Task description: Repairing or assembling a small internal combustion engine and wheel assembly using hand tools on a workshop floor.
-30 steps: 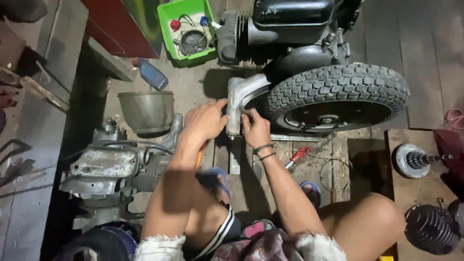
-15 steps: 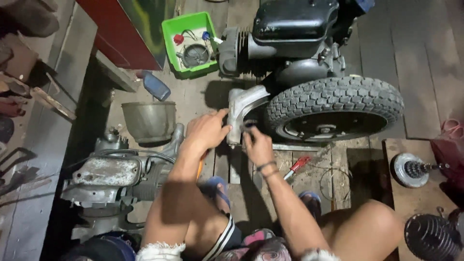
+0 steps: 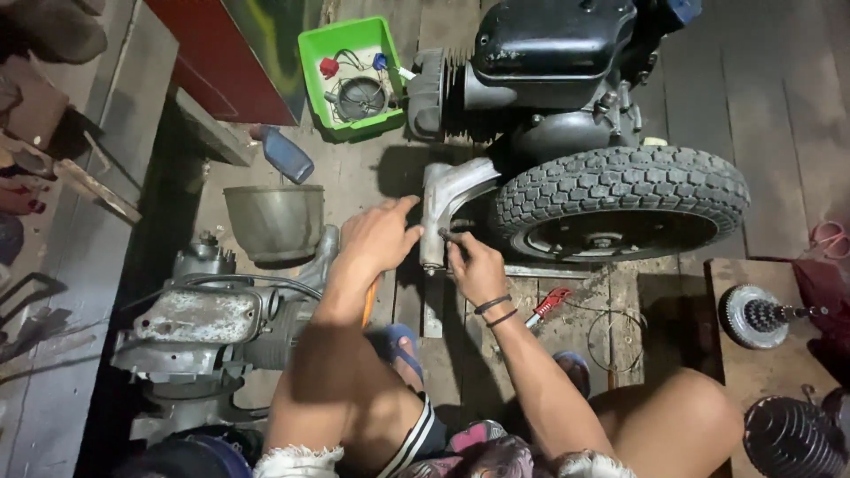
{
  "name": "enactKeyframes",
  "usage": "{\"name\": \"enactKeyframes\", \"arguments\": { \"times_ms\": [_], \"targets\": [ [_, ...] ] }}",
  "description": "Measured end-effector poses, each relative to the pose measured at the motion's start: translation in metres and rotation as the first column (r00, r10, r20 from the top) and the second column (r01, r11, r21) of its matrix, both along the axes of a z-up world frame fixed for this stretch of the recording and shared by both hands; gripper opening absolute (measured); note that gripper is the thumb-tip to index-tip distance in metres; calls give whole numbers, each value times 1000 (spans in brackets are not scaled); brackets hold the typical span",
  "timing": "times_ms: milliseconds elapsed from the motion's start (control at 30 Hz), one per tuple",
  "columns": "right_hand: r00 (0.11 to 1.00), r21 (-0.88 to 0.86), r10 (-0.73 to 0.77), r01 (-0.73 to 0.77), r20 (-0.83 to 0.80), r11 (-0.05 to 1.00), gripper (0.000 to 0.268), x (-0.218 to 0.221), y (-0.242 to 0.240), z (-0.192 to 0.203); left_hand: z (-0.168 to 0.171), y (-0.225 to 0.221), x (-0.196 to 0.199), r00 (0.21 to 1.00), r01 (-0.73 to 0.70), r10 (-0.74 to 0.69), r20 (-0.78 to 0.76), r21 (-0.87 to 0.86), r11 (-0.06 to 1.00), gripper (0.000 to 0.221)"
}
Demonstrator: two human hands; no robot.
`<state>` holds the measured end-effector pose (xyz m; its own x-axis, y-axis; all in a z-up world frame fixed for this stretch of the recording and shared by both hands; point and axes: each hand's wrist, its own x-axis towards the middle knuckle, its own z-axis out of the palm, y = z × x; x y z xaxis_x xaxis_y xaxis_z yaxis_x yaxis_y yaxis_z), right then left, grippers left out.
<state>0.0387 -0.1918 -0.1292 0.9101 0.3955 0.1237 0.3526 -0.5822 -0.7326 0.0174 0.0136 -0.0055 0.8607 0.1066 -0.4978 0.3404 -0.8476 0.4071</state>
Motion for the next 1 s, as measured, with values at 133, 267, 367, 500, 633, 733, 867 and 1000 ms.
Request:
{"name": "enactKeyframes", "arguments": {
  "times_ms": [133,267,367,500,633,733,867,1000],
  "targets": [
    [1000,-49,29,-29,10,998,15,23,4,-9,0,4,-1,999,-34,34,13,-31,999,58],
    [999,-50,23,-21,34,999,15,12,2,4,0,4,0,998,-25,27,59,-38,999,57],
    [999,-19,11,-11,40,1000,15,23,6,1,2,3,2,997,-21,25,77,-48,999,57],
    [999,-7,42,-42,3,999,17,17,4,-16,3,1,-2,997,-15,18,68,-49,999,57],
    [999,-47,39,-39,-5,998,18,13,7,-3,0,0,-6,998,-39,41,47,-52,998,57],
    [1000,27,-17,17,2,999,17,17,8,-13,-1,1,-4,996,-37,41,80,-40,998,56],
    [1000,36,28,-28,8,999,12,18,10,-4,2,2,-3,998,-33,35,54,-39,999,57],
    [996,-11,86,-86,16,996,8,13,6,-26,-5,3,-10,998,-36,39,58,-60,998,59]
  ]
}}
